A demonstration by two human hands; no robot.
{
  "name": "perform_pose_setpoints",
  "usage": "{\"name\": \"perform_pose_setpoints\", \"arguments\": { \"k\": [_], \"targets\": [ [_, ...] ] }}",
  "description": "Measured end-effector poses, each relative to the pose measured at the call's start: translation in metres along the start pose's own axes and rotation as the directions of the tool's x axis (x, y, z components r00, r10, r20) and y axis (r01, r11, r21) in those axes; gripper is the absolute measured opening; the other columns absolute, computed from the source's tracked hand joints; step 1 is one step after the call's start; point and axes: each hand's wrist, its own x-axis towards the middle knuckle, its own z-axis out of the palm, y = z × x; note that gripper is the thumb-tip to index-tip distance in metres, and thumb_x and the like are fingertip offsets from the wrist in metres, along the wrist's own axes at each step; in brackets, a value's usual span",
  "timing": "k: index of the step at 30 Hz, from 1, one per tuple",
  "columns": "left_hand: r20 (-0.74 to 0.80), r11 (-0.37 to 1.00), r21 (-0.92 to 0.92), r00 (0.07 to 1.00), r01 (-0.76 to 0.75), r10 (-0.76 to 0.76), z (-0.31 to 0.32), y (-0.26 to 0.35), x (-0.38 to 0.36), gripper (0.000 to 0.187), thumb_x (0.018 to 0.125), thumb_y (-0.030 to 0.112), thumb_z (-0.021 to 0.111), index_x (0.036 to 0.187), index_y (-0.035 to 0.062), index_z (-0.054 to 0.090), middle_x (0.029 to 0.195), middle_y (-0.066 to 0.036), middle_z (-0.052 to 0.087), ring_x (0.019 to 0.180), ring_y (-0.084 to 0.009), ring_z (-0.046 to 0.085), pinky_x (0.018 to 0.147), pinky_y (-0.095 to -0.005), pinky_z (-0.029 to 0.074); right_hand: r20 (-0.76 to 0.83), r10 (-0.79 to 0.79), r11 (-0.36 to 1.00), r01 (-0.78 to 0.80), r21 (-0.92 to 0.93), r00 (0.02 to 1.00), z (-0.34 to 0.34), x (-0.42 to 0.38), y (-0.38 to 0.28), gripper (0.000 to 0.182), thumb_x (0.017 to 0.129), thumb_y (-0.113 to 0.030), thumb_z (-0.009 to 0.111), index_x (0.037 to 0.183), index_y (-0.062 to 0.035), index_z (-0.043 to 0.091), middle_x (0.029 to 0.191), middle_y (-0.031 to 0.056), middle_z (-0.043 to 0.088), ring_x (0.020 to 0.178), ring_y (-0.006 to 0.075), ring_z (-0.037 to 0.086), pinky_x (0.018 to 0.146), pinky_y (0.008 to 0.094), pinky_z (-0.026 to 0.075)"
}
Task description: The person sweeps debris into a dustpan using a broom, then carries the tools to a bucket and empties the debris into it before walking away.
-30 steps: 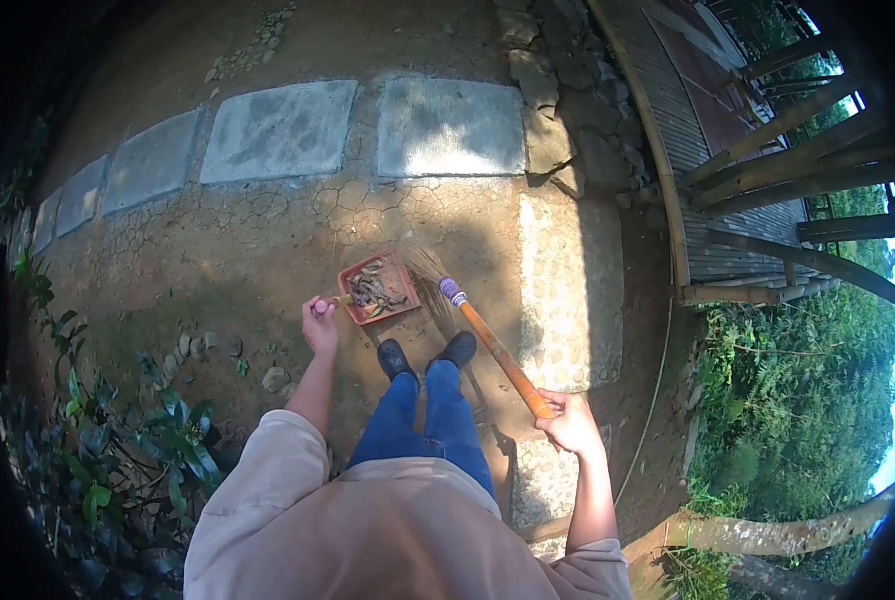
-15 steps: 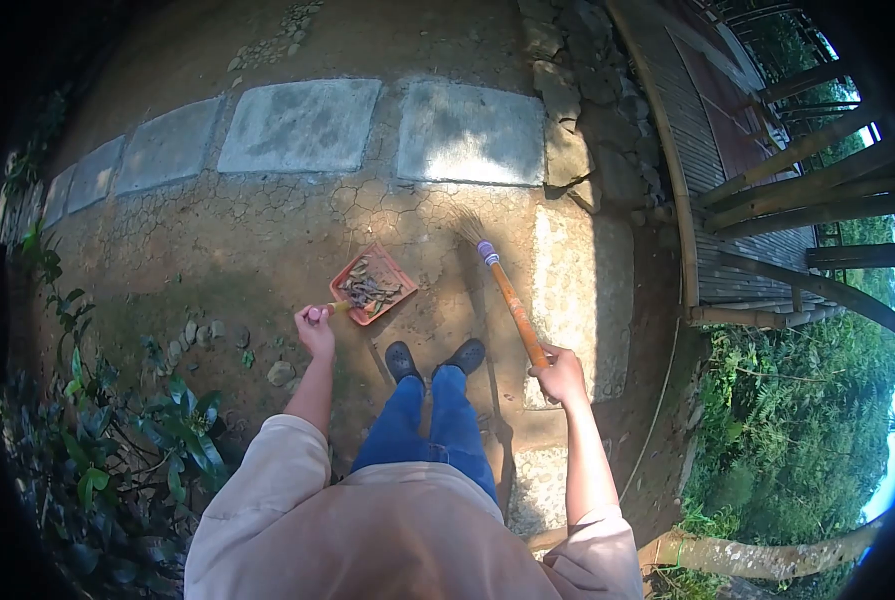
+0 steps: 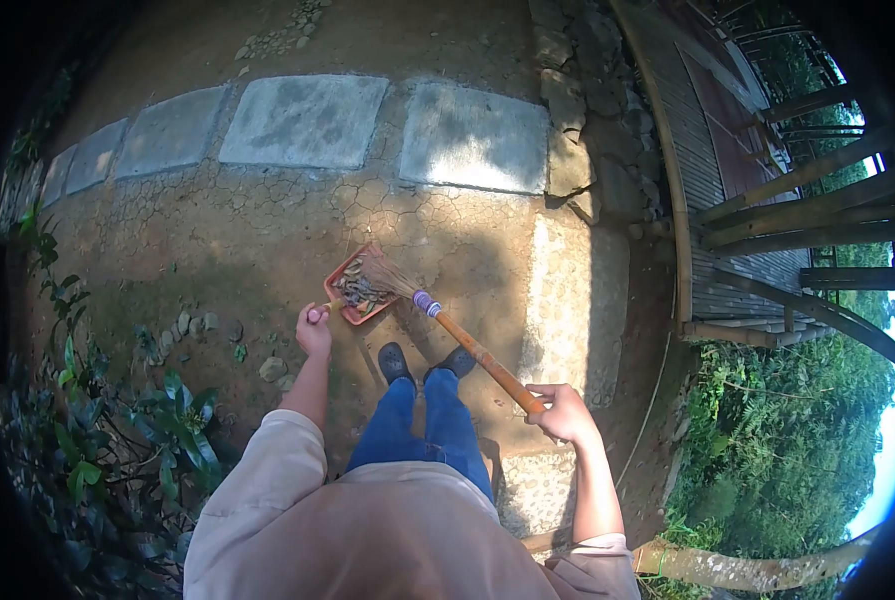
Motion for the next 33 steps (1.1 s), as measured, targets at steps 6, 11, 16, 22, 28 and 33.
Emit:
{"name": "perform_pose_setpoints", "arguments": {
  "k": [6, 11, 16, 22, 28, 33],
  "targets": [
    [0.02, 0.968, -0.249, 0.999, -0.021, 0.027, -0.012, -0.007, 0.002, 0.036, 0.081, 0.007, 0.077, 0.116, 0.0104, 0.068, 0.104, -0.009, 0.072, 0.097, -0.0201, 0.068, 0.088, -0.0325, 0.052, -0.087, -0.017, 1.0, 0.019, 0.024, 0.996, 0.001, -0.002, -0.017, 0.066, 0.071, -0.003, 0.076, 0.135, -0.0033, 0.06, 0.106, 0.0169, 0.073, 0.053, 0.0114, 0.061, 0.047, 0.0286, 0.047],
    [-0.052, 0.988, -0.153, 0.999, -0.004, -0.004, -0.041, 0.015, -0.002, 0.034, 0.082, 0.009, 0.077, 0.115, 0.0103, 0.068, 0.105, -0.01, 0.072, 0.098, -0.021, 0.068, 0.089, -0.0335, 0.052, -0.196, -0.02, 0.998, 0.031, 0.05, 0.98, 0.001, 0.029, -0.034, 0.067, 0.072, -0.003, 0.075, 0.137, -0.0019, 0.058, 0.11, 0.0194, 0.072, 0.055, 0.0123, 0.062, 0.049, 0.0296, 0.049],
    [-0.147, 0.994, -0.105, 0.989, -0.009, -0.006, -0.049, 0.009, 0.006, 0.034, 0.082, 0.011, 0.078, 0.115, 0.0135, 0.068, 0.1, -0.012, 0.073, 0.092, -0.0237, 0.07, 0.085, -0.0353, 0.054, -0.227, -0.135, 0.991, 0.137, -0.008, 0.964, -0.009, 0.081, -0.056, 0.065, 0.073, -0.002, 0.069, 0.137, -0.0024, 0.058, 0.106, 0.0199, 0.073, 0.053, 0.0155, 0.063, 0.05, 0.0306, 0.051],
    [-0.225, 0.991, -0.134, 0.974, -0.008, -0.023, -0.049, -0.001, 0.02, 0.036, 0.08, 0.011, 0.079, 0.114, 0.0133, 0.069, 0.103, -0.012, 0.073, 0.093, -0.0256, 0.07, 0.085, -0.0371, 0.053, -0.195, -0.158, 0.987, 0.153, -0.039, 0.968, -0.027, 0.153, -0.089, 0.067, 0.072, -0.004, 0.071, 0.138, -0.0043, 0.058, 0.086, 0.014, 0.074, 0.054, 0.0162, 0.064, 0.052, 0.0316, 0.052],
    [-0.252, 0.975, -0.221, 0.965, 0.018, -0.075, -0.024, -0.029, 0.041, 0.035, 0.079, 0.008, 0.079, 0.113, 0.0107, 0.069, 0.102, -0.012, 0.072, 0.094, -0.0247, 0.069, 0.086, -0.0357, 0.053, -0.06, -0.156, 0.973, 0.143, -0.182, 0.986, -0.025, 0.171, -0.109, 0.062, 0.072, -0.008, 0.072, 0.133, -0.0021, 0.061, 0.078, 0.0139, 0.072, 0.056, 0.0184, 0.066, 0.057, 0.0326, 0.054],
    [-0.236, 0.94, -0.337, 0.96, 0.061, -0.147, -0.022, -0.005, 0.038, 0.035, 0.083, -0.002, 0.074, 0.116, 0.0068, 0.066, 0.107, -0.009, 0.068, 0.097, -0.0189, 0.067, 0.088, -0.0317, 0.053, -0.031, -0.087, 0.995, 0.085, -0.055, 0.996, -0.044, 0.135, -0.108, 0.065, 0.075, -0.001, 0.071, 0.138, -0.0013, 0.056, 0.102, 0.0164, 0.072, 0.053, 0.0131, 0.06, 0.046, 0.0295, 0.048]
  ]
}}
